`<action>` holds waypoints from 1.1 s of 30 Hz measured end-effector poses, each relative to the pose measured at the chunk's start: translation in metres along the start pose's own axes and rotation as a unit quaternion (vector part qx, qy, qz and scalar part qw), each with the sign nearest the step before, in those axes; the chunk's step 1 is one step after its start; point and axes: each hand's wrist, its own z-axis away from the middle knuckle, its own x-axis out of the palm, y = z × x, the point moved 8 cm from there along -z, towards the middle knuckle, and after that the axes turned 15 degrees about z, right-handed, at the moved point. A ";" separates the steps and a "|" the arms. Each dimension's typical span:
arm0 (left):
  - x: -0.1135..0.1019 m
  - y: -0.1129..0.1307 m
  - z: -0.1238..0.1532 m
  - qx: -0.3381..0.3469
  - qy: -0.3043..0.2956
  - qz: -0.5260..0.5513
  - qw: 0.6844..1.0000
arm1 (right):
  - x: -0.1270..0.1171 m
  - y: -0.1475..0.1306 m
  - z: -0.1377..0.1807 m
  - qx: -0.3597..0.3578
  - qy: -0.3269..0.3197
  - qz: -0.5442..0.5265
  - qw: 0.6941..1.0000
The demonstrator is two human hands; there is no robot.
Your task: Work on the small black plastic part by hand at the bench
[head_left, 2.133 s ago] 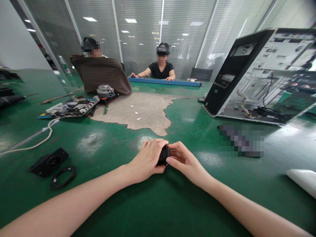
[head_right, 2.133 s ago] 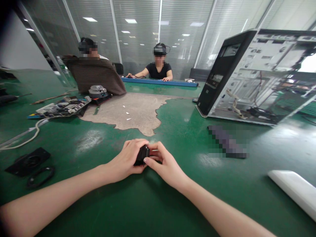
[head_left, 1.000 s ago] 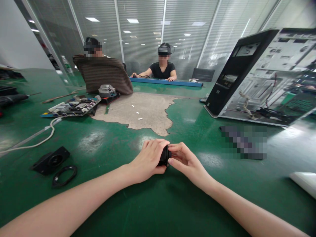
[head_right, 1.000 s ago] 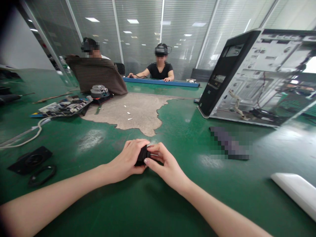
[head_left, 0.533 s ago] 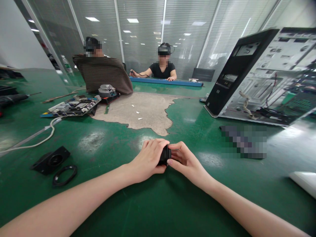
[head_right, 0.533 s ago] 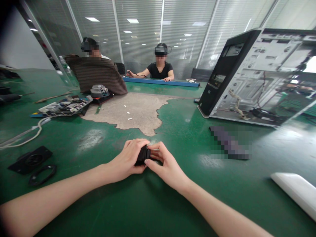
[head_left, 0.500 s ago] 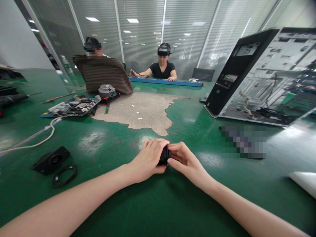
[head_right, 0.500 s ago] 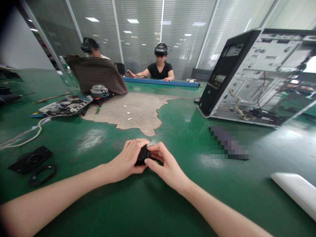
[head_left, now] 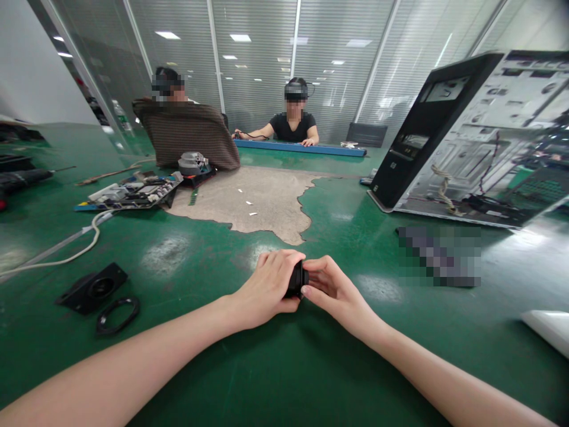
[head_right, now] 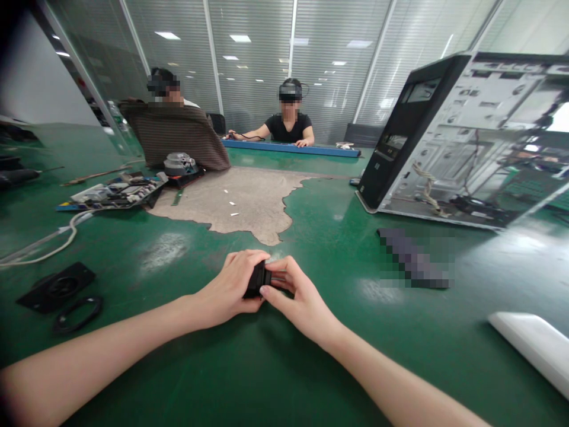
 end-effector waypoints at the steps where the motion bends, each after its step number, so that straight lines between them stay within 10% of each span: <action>1: 0.000 0.000 0.000 0.001 0.003 0.001 1.000 | -0.001 -0.001 0.000 -0.006 0.007 0.000 1.000; 33: -0.004 0.001 -0.001 -0.025 0.022 0.023 0.999 | -0.004 -0.001 -0.001 -0.006 0.028 0.013 1.000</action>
